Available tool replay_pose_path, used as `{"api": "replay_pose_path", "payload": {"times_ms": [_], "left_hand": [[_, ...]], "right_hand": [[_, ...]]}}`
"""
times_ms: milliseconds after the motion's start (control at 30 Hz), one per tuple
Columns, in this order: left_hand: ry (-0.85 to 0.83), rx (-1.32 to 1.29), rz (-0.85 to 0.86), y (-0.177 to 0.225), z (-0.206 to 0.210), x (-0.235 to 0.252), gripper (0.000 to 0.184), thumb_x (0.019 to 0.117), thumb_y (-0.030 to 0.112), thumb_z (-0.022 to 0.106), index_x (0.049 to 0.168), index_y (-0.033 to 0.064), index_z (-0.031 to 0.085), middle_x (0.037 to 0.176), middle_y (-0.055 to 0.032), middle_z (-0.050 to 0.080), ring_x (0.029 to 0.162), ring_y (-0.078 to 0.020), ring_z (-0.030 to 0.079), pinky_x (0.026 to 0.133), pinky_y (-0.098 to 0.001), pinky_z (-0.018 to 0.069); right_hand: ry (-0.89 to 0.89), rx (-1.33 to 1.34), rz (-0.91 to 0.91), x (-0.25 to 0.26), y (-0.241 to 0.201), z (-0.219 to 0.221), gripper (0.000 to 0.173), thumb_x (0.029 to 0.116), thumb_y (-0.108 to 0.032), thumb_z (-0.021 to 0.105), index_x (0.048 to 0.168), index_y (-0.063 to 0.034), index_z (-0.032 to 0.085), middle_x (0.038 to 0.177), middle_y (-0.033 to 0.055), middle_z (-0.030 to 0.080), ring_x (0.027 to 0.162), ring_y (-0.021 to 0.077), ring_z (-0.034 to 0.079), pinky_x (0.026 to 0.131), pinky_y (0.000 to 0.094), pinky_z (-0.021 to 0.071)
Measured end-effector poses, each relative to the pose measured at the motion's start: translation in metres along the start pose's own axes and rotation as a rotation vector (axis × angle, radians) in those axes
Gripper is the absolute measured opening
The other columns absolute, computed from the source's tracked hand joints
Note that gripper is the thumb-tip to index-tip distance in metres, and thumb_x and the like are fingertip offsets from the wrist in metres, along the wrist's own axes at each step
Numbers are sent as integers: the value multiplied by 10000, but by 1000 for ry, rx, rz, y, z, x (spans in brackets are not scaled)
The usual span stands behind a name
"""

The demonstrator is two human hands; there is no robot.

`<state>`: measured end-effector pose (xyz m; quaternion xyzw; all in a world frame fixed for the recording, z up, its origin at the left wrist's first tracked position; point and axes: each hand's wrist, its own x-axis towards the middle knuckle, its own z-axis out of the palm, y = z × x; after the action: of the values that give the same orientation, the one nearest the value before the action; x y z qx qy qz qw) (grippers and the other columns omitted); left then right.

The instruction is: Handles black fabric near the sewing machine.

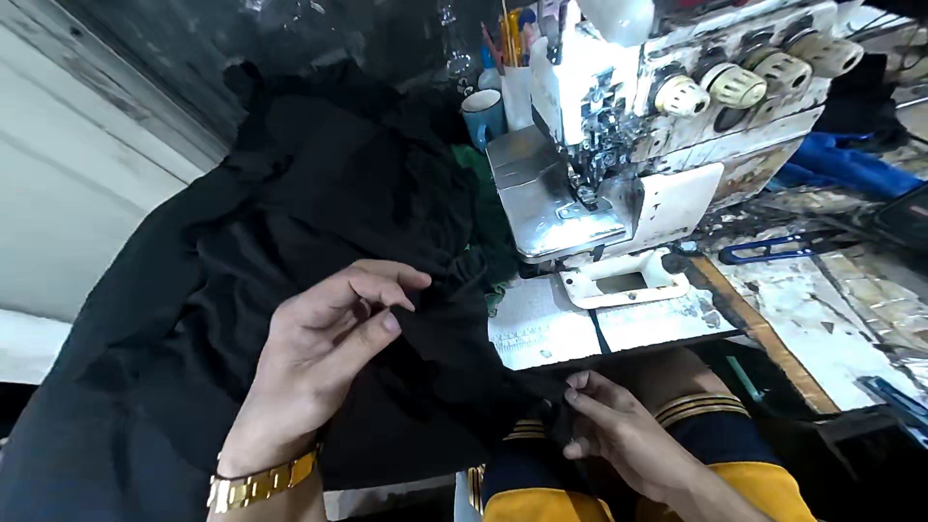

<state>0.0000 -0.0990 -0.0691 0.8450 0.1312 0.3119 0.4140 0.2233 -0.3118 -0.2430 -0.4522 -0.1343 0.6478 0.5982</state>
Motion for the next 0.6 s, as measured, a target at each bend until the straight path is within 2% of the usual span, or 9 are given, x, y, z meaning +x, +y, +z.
{"api": "replay_pose_path", "payload": {"times_ms": [33, 100, 167, 267, 367, 433, 500, 533, 600], "left_hand": [[1, -14, 17, 6, 0, 4, 174, 995, 287, 620, 1055, 139, 689, 1211, -58, 683, 1157, -243, 650, 996, -401, 559], [-1, -89, 53, 17, 2, 11, 168, 1005, 283, 621, 1070, 135, 667, 1079, -58, 715, 1078, -266, 687, 998, -461, 563], [7, -166, 61, 29, 4, 16, 135, 1003, 235, 619, 1080, 133, 660, 958, -41, 709, 946, -239, 706, 943, -455, 582], [20, -201, 63, 37, 7, 19, 117, 986, 189, 638, 1087, 135, 664, 908, -20, 690, 857, -196, 697, 880, -408, 599], [-27, -121, 50, 40, 12, 24, 139, 962, 226, 681, 1068, 135, 681, 924, -17, 691, 841, -187, 692, 830, -378, 609], [-130, -55, 24, 43, 23, 25, 156, 953, 284, 710, 1053, 164, 696, 940, 5, 705, 851, -170, 698, 807, -355, 620], [-297, -42, -13, 38, 45, 27, 153, 942, 286, 736, 1042, 170, 732, 970, 8, 729, 860, -145, 714, 765, -314, 637], [-419, -33, -22, 30, 59, 27, 150, 960, 272, 722, 1043, 150, 744, 995, -4, 731, 897, -136, 709, 789, -312, 628], [-670, 34, -19, 16, 91, 32, 152, 981, 193, 686, 1053, 79, 755, 1100, -72, 730, 1044, -164, 693, 924, -359, 591]], "right_hand": [[7, 9, 5, 0, 1, 0, 197, 1035, -135, 573, 1208, -47, 536, 1061, 147, 665, 810, 247, 712, 663, 417, 644], [12, -58, 7, -2, 1, -2, 222, 1033, -163, 578, 1235, -72, 560, 1045, 115, 661, 768, 197, 675, 608, 342, 594], [15, -154, -15, -6, -1, -7, 230, 1017, -208, 606, 1227, -114, 612, 1007, 64, 662, 712, 136, 621, 517, 261, 488], [56, -216, -27, -13, -5, -19, 200, 1024, -245, 608, 1177, -122, 647, 970, 44, 665, 694, 118, 606, 502, 244, 460], [21, -150, 52, -22, -10, -27, 234, 1053, -288, 568, 1177, -107, 647, 1021, 67, 693, 843, 159, 671, 680, 310, 572], [-127, -113, 84, -32, -11, -32, 296, 992, -334, 665, 1203, -127, 651, 1049, 55, 701, 891, 153, 683, 744, 330, 594], [-270, -222, 28, -42, -14, -33, 376, 904, -299, 775, 1223, -160, 634, 1088, 14, 681, 930, 122, 666, 779, 319, 579], [-299, -317, -32, -47, -15, -32, 409, 882, -260, 806, 1227, -145, 620, 1127, 25, 666, 986, 133, 658, 844, 342, 580], [-260, -580, -174, -51, -17, -28, 471, 837, -236, 846, 1207, -70, 606, 1138, 102, 661, 1043, 199, 653, 916, 431, 560]]}}
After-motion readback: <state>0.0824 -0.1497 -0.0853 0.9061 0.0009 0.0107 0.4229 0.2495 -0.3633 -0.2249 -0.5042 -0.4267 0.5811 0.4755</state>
